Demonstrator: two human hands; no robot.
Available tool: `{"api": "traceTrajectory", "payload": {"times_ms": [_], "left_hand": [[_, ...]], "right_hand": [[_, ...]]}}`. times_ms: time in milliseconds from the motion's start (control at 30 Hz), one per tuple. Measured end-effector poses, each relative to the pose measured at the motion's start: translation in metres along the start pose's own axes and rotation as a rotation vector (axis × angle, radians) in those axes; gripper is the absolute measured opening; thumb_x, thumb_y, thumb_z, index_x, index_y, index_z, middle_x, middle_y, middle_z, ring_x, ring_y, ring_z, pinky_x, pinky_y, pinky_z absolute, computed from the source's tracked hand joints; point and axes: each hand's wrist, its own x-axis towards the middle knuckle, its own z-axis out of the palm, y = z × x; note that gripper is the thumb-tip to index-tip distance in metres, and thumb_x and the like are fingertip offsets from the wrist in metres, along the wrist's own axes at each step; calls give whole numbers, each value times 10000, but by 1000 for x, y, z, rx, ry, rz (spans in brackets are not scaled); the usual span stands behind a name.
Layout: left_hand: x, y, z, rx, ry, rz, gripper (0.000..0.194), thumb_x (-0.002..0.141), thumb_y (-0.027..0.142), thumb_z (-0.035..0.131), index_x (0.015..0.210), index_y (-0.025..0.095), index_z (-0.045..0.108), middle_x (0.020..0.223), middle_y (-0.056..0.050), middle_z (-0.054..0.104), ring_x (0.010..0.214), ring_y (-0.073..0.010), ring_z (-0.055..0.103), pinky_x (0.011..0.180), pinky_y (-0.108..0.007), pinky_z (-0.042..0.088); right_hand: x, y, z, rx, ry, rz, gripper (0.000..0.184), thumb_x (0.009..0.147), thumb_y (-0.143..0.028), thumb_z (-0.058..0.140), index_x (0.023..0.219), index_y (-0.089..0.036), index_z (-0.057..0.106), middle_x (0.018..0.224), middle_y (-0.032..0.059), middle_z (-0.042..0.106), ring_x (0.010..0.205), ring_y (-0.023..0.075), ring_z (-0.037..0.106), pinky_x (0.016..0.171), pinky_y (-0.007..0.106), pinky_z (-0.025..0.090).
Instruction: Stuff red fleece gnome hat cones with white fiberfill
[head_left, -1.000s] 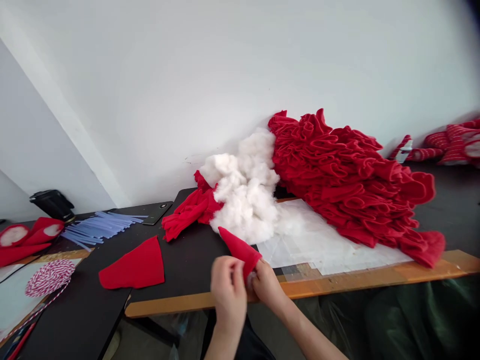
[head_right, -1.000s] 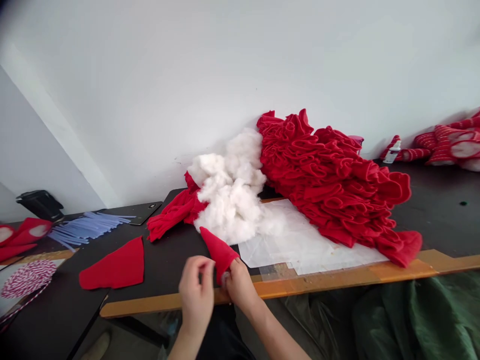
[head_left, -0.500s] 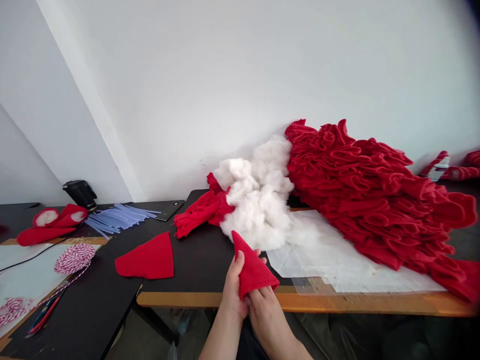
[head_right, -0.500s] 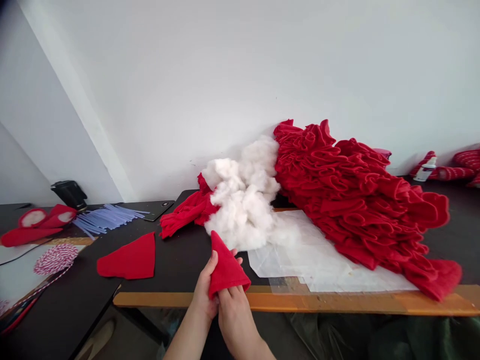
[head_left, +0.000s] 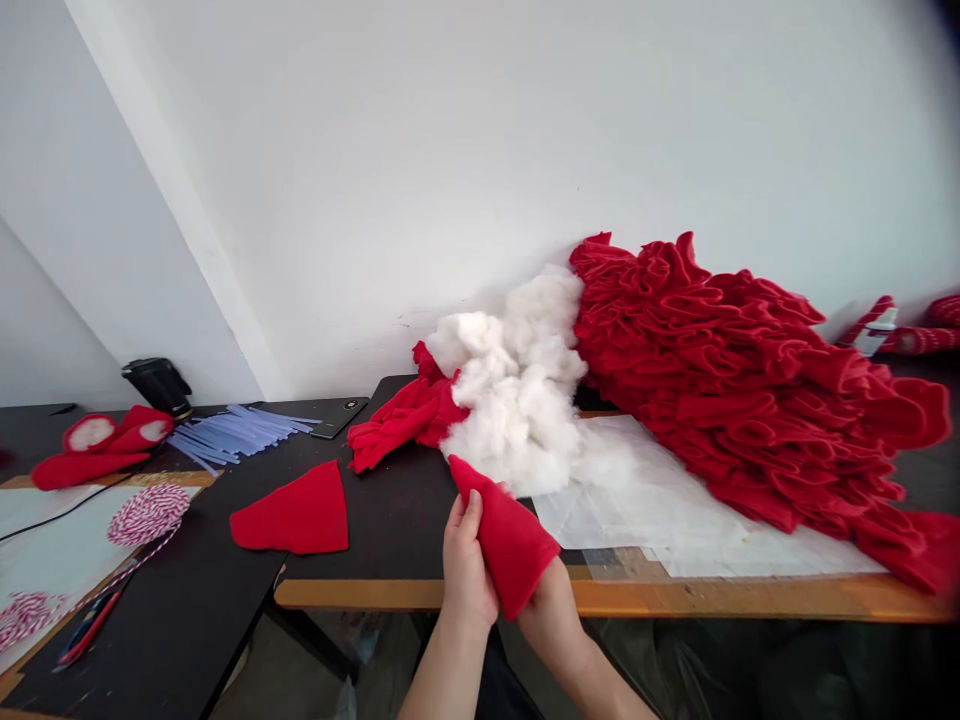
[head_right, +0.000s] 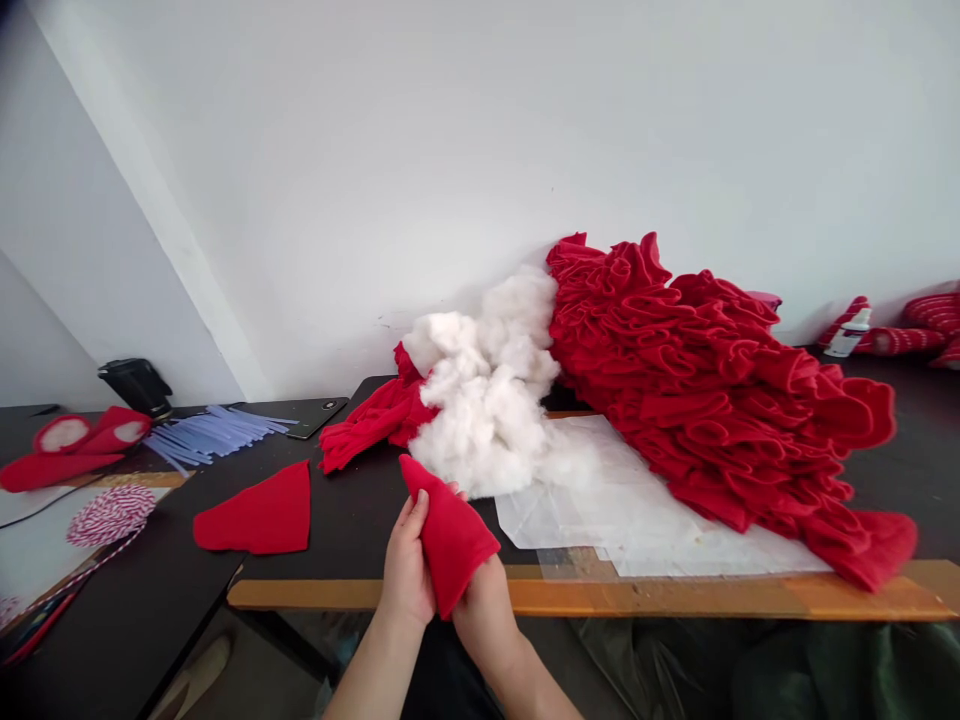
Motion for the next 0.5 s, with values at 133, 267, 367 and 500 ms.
{"api": "traceTrajectory", "payload": {"times_ms": [133, 267, 367, 500], "left_hand": [[0, 1, -3, -8, 68, -3, 344, 754, 357, 667, 1037, 174, 601, 966, -100, 697, 929, -249, 658, 819, -360, 524], [-8, 5, -4, -53, 8, -59, 367, 779, 373, 634, 1083, 173, 585, 1076, -113, 668, 960, -254, 647, 837, -359, 518], [-17, 4, -4, -9, -24, -9, 460, 790, 382, 622, 1207, 211, 530, 1206, -111, 612, 1024, -262, 620, 851, -359, 512], [-26, -7, -1, 90, -55, 57, 492, 801, 370, 618, 1264, 256, 496, 1298, -87, 555, 1125, -253, 563, 894, -335, 486]], "right_hand": [[-18, -4, -4, -318, 13, -198, 398, 867, -112, 438, 1235, -213, 552, 1139, 149, 595, 1094, 322, 550, 843, 532, 524], [-13, -20, -20, -375, -108, -409, 353, 886, -69, 375, 1075, -172, 655, 961, 120, 676, 1016, 247, 596, 873, 459, 526], [5, -34, -5, -112, -86, -356, 432, 955, -144, 281, 867, -139, 705, 795, 53, 709, 901, 119, 651, 844, 244, 517], [25, -42, 54, 408, 278, -98, 612, 985, -219, 34, 1128, -121, 621, 1091, 59, 667, 1255, 35, 405, 1026, 258, 308]]}}
